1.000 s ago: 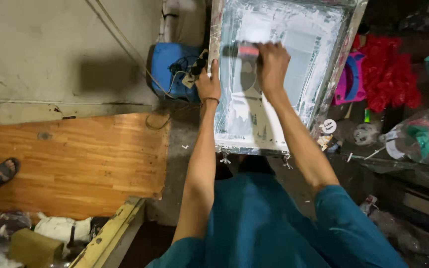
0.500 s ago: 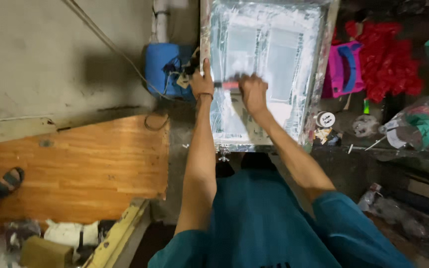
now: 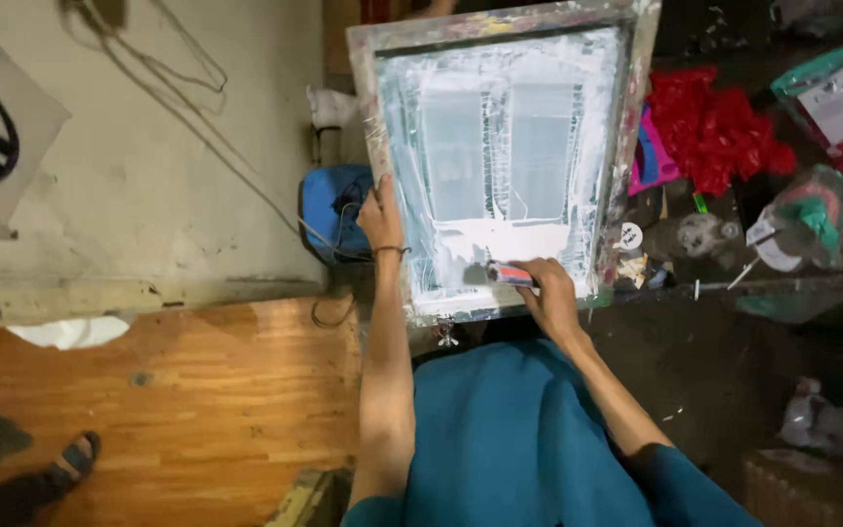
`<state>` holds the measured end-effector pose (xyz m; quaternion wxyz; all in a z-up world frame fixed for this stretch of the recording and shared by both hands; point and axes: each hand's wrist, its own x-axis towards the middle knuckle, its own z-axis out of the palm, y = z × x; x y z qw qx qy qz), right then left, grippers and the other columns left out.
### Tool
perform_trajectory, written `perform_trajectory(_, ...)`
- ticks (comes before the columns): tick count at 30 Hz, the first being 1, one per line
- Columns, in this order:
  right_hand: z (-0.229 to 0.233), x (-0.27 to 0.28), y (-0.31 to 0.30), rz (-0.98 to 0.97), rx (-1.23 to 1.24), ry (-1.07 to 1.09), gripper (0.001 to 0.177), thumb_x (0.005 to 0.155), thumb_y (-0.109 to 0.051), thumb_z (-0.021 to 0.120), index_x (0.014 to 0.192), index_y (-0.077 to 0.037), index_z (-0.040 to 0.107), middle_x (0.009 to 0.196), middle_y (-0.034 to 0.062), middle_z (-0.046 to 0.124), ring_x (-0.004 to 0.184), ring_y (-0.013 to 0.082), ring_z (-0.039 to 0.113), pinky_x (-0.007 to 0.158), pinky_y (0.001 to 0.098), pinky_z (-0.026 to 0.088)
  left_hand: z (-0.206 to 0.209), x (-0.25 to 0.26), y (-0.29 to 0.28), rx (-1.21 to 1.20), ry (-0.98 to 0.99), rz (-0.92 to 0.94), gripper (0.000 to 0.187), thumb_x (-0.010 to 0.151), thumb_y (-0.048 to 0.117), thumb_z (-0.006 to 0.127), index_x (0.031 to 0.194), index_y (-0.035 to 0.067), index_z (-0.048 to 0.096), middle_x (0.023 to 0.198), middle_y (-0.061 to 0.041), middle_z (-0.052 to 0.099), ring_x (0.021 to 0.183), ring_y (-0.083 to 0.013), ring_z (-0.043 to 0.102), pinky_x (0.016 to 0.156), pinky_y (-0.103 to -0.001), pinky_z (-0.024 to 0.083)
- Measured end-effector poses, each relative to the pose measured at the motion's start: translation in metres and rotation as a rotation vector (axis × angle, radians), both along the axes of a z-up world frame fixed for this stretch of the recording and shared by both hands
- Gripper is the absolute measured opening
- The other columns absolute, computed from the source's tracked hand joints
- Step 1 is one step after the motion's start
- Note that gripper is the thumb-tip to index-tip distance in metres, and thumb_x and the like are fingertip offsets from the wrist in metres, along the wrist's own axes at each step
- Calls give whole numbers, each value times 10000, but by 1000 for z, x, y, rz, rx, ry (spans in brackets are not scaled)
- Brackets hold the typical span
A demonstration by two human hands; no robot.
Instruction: The person uses a squeegee to spread white ink across a screen printing frame held over a workbench. They repeatedly pull the ink from the top to the bottom of the screen to ensure even coverage.
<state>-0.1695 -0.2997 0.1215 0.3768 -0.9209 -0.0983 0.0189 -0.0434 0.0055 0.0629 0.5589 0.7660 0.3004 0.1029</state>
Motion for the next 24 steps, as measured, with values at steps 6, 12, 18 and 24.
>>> perform_trajectory(6,-16,-40,-35,-192,58,41,401,752,-74,841,1138,-163,778,1005,106,760,976,357,681,876,466,554,32,-6,12,-86,105,-65,712,944,765,477,1299,201,728,1233,-177,732,1236,-373,645,1049,-459,520)
perform_trajectory(12,-21,-40,-44,-225,112,26,376,745,-62,834,1108,-147,786,965,114,760,960,364,691,874,475,556,52,-11,-2,-59,73,9,804,964,769,471,1300,78,711,1181,-206,744,1230,-385,647,1101,-483,459)
perform_trajectory(18,-21,-18,-51,-253,263,-88,343,758,-30,814,1098,-60,778,970,218,739,986,474,674,881,541,552,29,-1,-3,-39,52,24,795,1000,728,529,1250,0,725,1254,-262,702,1269,-421,607,1123,-508,444)
perform_trajectory(24,-46,3,-58,-200,350,-225,347,701,37,846,1020,-48,738,995,171,771,985,412,720,887,529,559,11,-2,8,-5,110,13,818,1046,712,495,1288,-43,698,1313,-288,666,1308,-458,565,1178,-536,374)
